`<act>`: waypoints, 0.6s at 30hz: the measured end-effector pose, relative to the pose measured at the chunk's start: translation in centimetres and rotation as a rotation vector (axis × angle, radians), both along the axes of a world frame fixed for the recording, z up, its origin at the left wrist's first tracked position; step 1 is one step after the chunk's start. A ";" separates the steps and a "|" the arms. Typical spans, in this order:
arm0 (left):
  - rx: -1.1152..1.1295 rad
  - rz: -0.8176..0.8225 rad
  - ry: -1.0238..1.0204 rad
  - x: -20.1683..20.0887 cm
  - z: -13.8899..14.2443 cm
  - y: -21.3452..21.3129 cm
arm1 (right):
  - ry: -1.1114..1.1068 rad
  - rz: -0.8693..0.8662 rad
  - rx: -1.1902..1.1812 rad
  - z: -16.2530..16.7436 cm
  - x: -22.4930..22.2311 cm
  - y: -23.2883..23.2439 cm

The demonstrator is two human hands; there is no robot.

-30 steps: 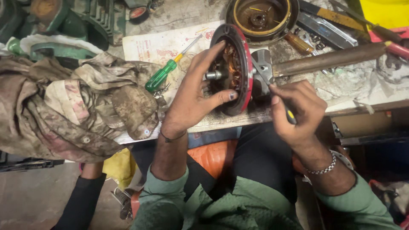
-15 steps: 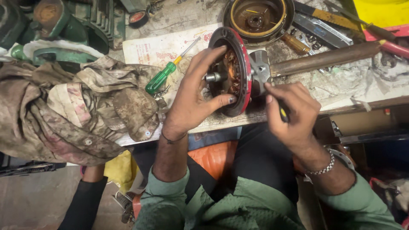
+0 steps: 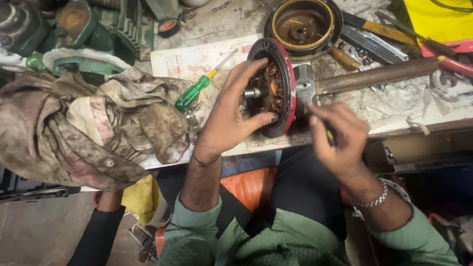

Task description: The person pries at the pump's rotor assembly with a screwdriver, then uses a hammer to tap the rotor shaft. They align the copper rotor into the red pump housing, press the halves together, flip the unit over, and drive the mounting bolts by hand to secure the housing.

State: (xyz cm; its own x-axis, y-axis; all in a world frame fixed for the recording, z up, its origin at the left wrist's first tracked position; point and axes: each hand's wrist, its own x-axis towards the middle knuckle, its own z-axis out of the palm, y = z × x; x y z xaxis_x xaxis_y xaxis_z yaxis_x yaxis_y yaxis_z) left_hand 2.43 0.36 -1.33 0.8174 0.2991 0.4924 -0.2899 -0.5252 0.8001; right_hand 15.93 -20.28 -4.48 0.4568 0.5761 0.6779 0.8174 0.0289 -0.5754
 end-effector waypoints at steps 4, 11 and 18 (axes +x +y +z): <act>0.021 0.005 -0.002 0.1 0.0 0.1 | 0.052 -0.013 -0.027 -0.2 0.2 0.1; 0.039 0.010 -0.005 0.1 0.0 0.0 | 0.069 -0.016 -0.036 -0.1 0.2 0.0; 0.036 0.019 0.005 0.1 0.0 0.0 | 0.018 -0.028 -0.024 0.0 0.1 0.0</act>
State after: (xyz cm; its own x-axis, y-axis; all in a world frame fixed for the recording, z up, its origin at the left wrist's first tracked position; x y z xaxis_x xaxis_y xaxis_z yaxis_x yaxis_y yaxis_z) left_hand 2.51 0.33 -1.32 0.8140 0.2969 0.4992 -0.2756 -0.5591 0.7819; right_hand 15.98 -20.27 -4.48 0.4854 0.5787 0.6553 0.8070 -0.0082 -0.5905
